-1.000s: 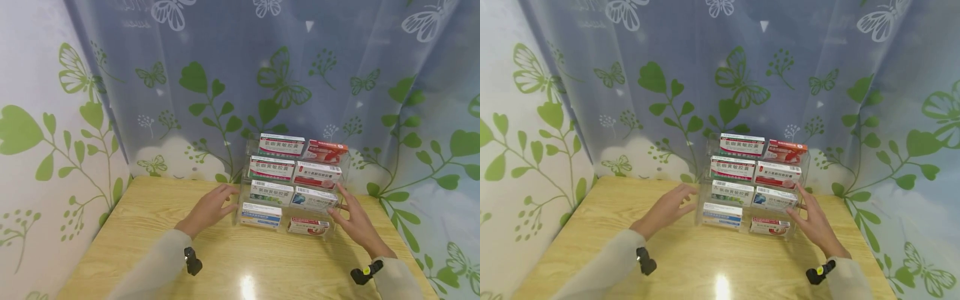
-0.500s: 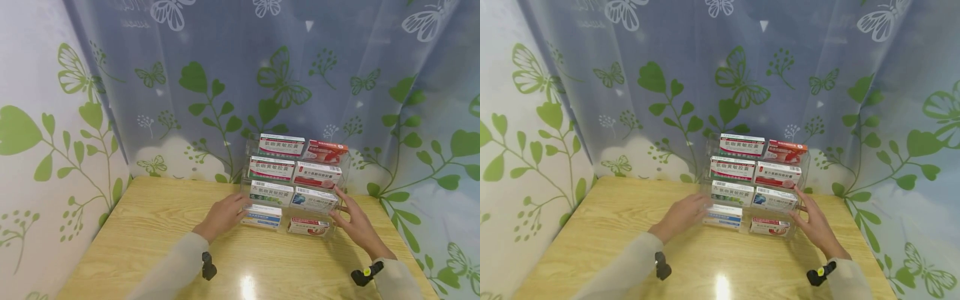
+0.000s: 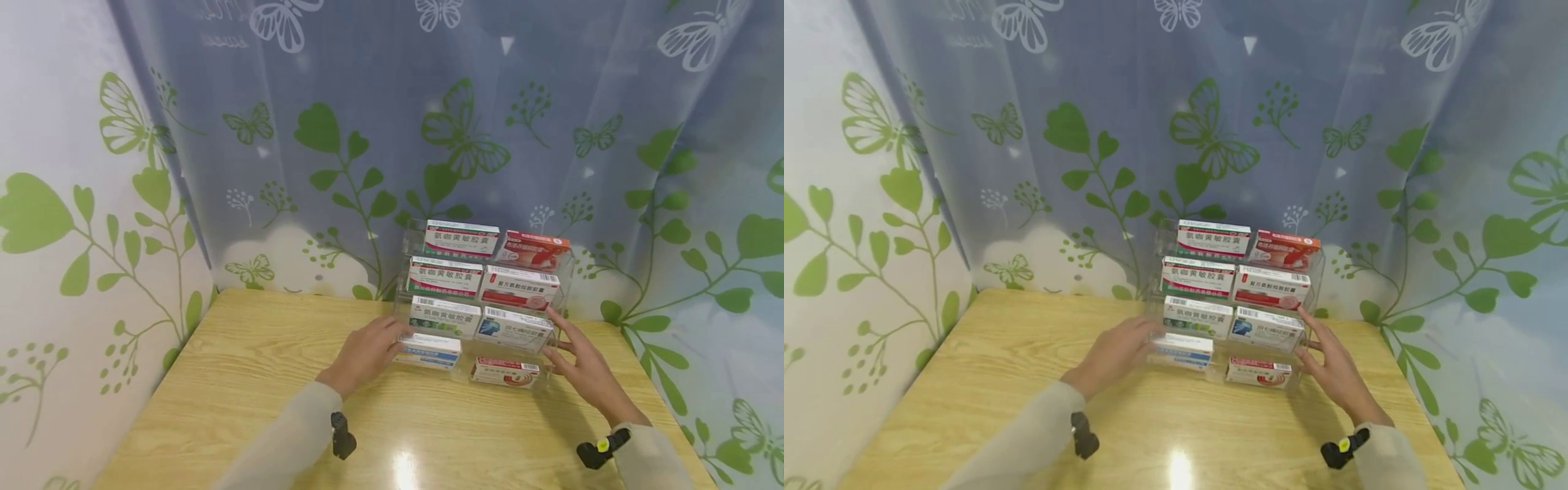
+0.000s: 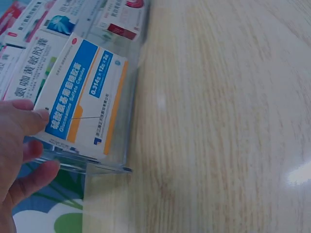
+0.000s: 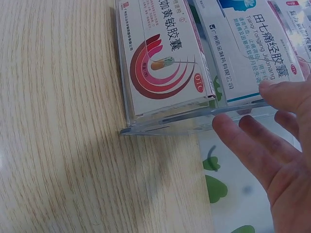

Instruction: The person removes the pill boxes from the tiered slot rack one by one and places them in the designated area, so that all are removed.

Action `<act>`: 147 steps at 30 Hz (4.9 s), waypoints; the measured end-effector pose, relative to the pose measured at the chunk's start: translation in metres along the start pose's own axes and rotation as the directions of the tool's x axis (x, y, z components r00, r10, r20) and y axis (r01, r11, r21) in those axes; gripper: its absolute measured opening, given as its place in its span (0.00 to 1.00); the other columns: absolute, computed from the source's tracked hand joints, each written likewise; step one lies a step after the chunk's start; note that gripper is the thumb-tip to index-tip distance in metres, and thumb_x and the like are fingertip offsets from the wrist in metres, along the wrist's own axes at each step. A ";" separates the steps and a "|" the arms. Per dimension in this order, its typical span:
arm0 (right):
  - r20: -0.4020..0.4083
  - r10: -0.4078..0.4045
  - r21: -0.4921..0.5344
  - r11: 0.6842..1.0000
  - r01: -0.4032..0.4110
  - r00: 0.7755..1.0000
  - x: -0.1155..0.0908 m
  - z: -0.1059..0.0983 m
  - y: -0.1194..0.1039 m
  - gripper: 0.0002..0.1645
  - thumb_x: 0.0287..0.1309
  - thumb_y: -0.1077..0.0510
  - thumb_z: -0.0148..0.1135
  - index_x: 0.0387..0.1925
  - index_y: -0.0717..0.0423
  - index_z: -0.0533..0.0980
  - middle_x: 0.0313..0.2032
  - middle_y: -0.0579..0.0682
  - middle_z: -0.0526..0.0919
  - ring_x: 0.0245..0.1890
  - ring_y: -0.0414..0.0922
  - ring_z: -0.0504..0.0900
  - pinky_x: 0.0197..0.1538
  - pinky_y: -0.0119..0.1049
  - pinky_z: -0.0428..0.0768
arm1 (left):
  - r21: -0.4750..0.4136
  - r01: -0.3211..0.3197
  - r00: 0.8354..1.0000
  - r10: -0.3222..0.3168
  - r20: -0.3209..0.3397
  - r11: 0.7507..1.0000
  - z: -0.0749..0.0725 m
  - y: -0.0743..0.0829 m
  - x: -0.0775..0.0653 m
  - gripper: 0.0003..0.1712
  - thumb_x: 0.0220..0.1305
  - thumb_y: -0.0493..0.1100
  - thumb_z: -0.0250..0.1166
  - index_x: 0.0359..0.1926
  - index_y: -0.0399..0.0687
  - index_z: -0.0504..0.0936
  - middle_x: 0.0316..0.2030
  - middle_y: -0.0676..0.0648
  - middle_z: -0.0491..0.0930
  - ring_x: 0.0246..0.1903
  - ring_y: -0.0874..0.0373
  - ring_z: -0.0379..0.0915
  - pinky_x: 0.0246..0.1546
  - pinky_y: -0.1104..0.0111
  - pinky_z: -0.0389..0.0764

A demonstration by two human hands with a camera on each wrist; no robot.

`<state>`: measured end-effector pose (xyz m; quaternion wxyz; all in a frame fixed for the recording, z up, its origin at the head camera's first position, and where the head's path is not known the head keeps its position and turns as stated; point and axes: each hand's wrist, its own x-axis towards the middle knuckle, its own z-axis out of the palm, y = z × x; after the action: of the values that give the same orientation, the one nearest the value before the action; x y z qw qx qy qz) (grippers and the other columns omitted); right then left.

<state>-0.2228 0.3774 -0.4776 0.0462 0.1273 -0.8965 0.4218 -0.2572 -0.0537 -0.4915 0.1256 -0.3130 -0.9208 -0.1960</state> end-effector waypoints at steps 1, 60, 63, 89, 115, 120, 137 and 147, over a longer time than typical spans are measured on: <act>0.001 0.001 0.004 1.000 -0.001 1.000 0.000 0.000 0.000 0.50 0.80 0.63 0.61 0.90 0.42 0.47 0.83 0.74 0.52 0.67 0.83 0.73 0.45 0.41 0.94 | -0.020 0.004 1.000 -0.004 -0.005 1.000 -0.001 -0.001 0.000 0.16 0.78 0.44 0.69 0.63 0.59 0.85 0.60 0.55 0.85 0.61 0.55 0.83 0.51 0.62 0.90; 0.007 0.029 -0.033 0.999 -0.029 1.000 -0.002 0.000 -0.004 0.52 0.79 0.68 0.60 0.90 0.42 0.46 0.81 0.76 0.54 0.67 0.84 0.73 0.45 0.42 0.94 | -0.301 0.516 0.837 -0.547 -0.022 0.802 -0.100 -0.198 -0.138 0.20 0.88 0.41 0.52 0.70 0.38 0.78 0.68 0.29 0.78 0.65 0.29 0.76 0.63 0.35 0.79; 0.008 0.027 -0.035 0.999 -0.027 1.000 -0.001 0.000 -0.005 0.52 0.79 0.69 0.60 0.90 0.42 0.46 0.81 0.76 0.54 0.67 0.83 0.73 0.45 0.42 0.94 | -0.287 0.548 0.817 -0.576 -0.019 0.786 -0.098 -0.202 -0.141 0.20 0.88 0.40 0.50 0.70 0.37 0.78 0.69 0.27 0.78 0.66 0.27 0.74 0.66 0.34 0.76; 0.014 0.056 -0.045 0.997 -0.055 0.998 0.000 -0.001 -0.003 0.52 0.80 0.67 0.59 0.90 0.38 0.45 0.82 0.75 0.53 0.66 0.83 0.75 0.46 0.42 0.94 | -0.266 0.593 0.801 -0.589 0.106 0.760 -0.075 -0.221 -0.167 0.28 0.84 0.48 0.61 0.75 0.38 0.74 0.65 0.26 0.81 0.61 0.31 0.81 0.63 0.36 0.79; -0.003 0.017 -0.047 0.999 -0.017 1.000 -0.003 0.001 -0.004 0.49 0.80 0.66 0.59 0.90 0.43 0.47 0.81 0.76 0.56 0.64 0.82 0.76 0.44 0.42 0.94 | -0.312 0.459 0.853 -0.511 -0.107 0.832 -0.080 -0.195 -0.128 0.23 0.85 0.45 0.59 0.70 0.35 0.78 0.69 0.27 0.74 0.67 0.29 0.70 0.64 0.33 0.76; -0.002 0.017 -0.047 0.999 -0.017 1.000 -0.002 0.001 -0.004 0.50 0.80 0.66 0.59 0.90 0.42 0.47 0.80 0.77 0.56 0.64 0.82 0.76 0.44 0.42 0.94 | -0.319 0.330 0.903 -0.396 -0.169 0.888 -0.081 -0.156 -0.092 0.20 0.83 0.43 0.62 0.67 0.38 0.80 0.68 0.32 0.77 0.68 0.32 0.71 0.63 0.37 0.79; 0.003 0.017 -0.040 0.999 -0.017 1.000 -0.003 0.001 -0.004 0.50 0.80 0.67 0.59 0.90 0.42 0.47 0.81 0.76 0.55 0.65 0.82 0.76 0.44 0.42 0.94 | -0.322 0.072 0.991 -0.103 -0.081 0.944 -0.061 -0.033 -0.015 0.19 0.79 0.44 0.68 0.66 0.47 0.83 0.64 0.44 0.81 0.65 0.45 0.78 0.62 0.50 0.85; -0.002 0.003 -0.038 0.999 -0.003 1.000 -0.003 0.001 -0.003 0.49 0.80 0.68 0.59 0.90 0.44 0.47 0.81 0.76 0.55 0.64 0.83 0.75 0.43 0.42 0.94 | -0.366 -0.011 0.999 0.022 0.025 0.931 -0.037 0.017 0.025 0.21 0.79 0.44 0.68 0.68 0.47 0.82 0.65 0.47 0.82 0.64 0.46 0.80 0.68 0.52 0.82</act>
<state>-0.2191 0.3752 -0.4771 0.0487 0.1246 -0.9046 0.4048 -0.2616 -0.0446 -0.4448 0.0537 -0.3414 -0.8672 -0.3585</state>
